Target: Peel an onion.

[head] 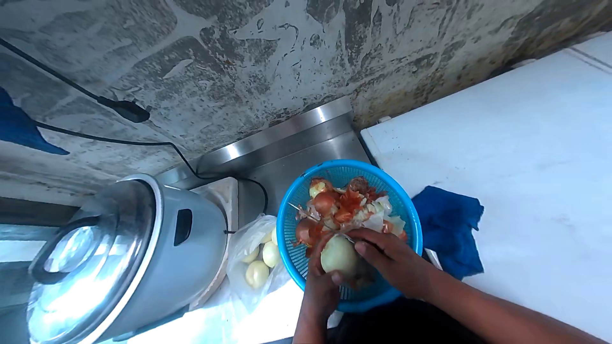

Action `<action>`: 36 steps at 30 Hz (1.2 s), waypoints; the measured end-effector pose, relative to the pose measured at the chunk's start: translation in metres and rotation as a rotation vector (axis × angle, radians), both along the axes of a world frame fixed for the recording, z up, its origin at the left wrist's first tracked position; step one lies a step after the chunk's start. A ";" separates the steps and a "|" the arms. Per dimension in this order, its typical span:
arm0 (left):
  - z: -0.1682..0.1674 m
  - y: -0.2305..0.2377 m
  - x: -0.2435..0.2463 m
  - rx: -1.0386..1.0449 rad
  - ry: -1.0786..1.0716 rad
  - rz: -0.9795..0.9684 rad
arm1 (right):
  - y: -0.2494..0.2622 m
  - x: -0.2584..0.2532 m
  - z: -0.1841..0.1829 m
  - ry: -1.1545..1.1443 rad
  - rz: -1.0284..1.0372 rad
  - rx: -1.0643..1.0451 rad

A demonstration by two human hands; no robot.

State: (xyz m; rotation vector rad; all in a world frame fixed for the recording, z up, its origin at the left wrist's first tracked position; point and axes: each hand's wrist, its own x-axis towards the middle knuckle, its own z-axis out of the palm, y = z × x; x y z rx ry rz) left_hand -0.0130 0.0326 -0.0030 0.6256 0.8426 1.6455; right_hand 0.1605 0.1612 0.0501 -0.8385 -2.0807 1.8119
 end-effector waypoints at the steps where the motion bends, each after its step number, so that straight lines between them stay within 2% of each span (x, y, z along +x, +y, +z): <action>1: 0.000 0.000 0.000 0.005 0.004 0.003 | 0.000 -0.002 0.001 -0.002 -0.007 -0.014; 19: -0.005 -0.006 0.001 0.051 -0.020 0.017 | 0.002 -0.010 0.001 -0.052 -0.039 -0.190; 31: 0.001 -0.005 0.001 0.079 -0.117 -0.004 | 0.005 -0.006 0.010 0.007 -0.063 -0.312; 36: -0.001 -0.005 0.001 0.026 -0.145 0.039 | -0.002 0.010 0.014 0.020 0.020 -0.158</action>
